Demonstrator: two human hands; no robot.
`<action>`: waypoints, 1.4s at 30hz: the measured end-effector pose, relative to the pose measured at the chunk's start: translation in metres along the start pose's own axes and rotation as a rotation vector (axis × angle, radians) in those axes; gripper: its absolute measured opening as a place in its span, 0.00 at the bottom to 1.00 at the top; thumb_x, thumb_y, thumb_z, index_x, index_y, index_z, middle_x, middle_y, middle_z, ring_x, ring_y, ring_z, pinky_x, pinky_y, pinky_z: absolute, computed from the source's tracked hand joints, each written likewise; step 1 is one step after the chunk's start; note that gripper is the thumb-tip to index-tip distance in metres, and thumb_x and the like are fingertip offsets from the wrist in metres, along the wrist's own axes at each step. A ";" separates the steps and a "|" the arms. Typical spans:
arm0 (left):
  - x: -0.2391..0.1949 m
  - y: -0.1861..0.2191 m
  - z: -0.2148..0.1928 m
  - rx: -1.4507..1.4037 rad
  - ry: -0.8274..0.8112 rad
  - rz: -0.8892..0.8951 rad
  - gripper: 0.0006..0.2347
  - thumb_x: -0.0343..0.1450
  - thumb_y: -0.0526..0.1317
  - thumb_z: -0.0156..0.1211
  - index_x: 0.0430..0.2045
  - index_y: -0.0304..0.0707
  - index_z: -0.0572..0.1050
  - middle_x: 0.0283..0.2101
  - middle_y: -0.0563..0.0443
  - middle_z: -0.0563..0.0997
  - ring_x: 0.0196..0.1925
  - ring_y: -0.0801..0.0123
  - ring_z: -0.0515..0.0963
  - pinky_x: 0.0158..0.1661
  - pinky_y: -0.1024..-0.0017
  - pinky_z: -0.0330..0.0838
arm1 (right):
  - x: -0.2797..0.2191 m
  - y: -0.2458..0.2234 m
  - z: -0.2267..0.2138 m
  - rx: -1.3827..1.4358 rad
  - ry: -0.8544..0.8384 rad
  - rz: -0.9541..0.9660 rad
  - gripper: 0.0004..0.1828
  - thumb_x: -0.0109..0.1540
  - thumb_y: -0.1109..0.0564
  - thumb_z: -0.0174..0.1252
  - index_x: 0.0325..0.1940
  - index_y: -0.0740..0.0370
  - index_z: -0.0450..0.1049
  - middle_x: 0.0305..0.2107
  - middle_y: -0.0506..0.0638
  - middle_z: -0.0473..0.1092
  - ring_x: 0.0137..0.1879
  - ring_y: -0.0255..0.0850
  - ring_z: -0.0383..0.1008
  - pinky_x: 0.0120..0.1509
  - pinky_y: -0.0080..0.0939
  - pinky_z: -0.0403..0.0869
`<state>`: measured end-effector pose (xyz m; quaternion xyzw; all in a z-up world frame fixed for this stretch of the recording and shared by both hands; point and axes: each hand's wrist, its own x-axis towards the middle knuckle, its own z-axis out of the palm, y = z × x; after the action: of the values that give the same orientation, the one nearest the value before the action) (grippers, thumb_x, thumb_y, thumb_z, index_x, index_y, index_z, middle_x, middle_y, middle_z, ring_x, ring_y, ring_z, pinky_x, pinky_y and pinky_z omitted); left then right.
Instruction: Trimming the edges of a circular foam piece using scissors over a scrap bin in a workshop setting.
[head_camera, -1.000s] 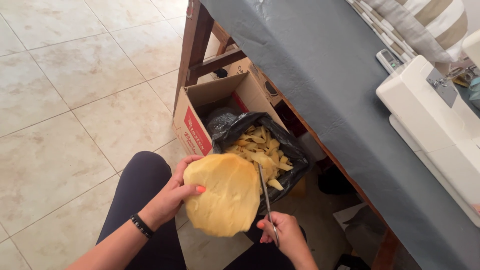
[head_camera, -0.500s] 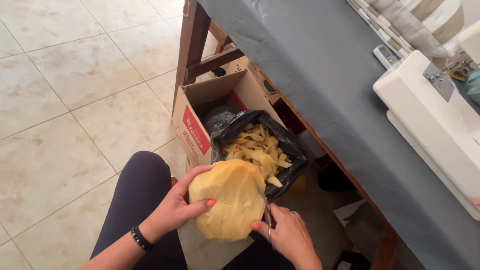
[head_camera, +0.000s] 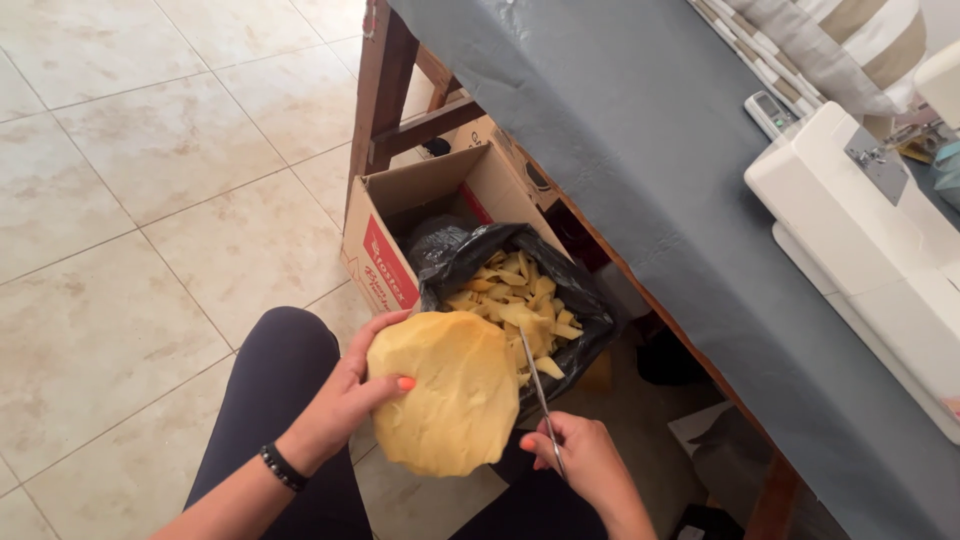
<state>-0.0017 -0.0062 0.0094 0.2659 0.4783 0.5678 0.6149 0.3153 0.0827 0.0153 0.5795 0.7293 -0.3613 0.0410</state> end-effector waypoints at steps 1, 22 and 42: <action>0.000 -0.002 -0.003 -0.038 -0.011 0.017 0.33 0.61 0.36 0.63 0.65 0.51 0.65 0.58 0.46 0.75 0.56 0.63 0.77 0.54 0.65 0.77 | 0.003 0.012 -0.002 -0.128 -0.010 -0.134 0.33 0.54 0.19 0.49 0.29 0.50 0.66 0.23 0.39 0.67 0.29 0.34 0.67 0.37 0.38 0.66; 0.019 0.020 0.018 0.000 -0.089 -0.244 0.29 0.58 0.35 0.54 0.58 0.51 0.70 0.57 0.47 0.75 0.53 0.58 0.78 0.45 0.62 0.78 | 0.004 0.002 0.006 -0.051 -0.001 -0.144 0.20 0.59 0.44 0.70 0.18 0.52 0.73 0.13 0.41 0.79 0.24 0.27 0.84 0.31 0.31 0.72; 0.018 0.020 0.008 0.506 -0.331 0.084 0.29 0.59 0.47 0.61 0.59 0.58 0.69 0.59 0.57 0.77 0.54 0.69 0.80 0.51 0.70 0.79 | -0.012 -0.054 -0.049 -0.608 -0.232 -0.100 0.34 0.58 0.18 0.57 0.37 0.47 0.62 0.37 0.39 0.66 0.45 0.38 0.67 0.60 0.42 0.61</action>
<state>-0.0052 0.0173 0.0249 0.5193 0.4864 0.4045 0.5745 0.2895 0.0972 0.0835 0.4595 0.8217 -0.1920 0.2771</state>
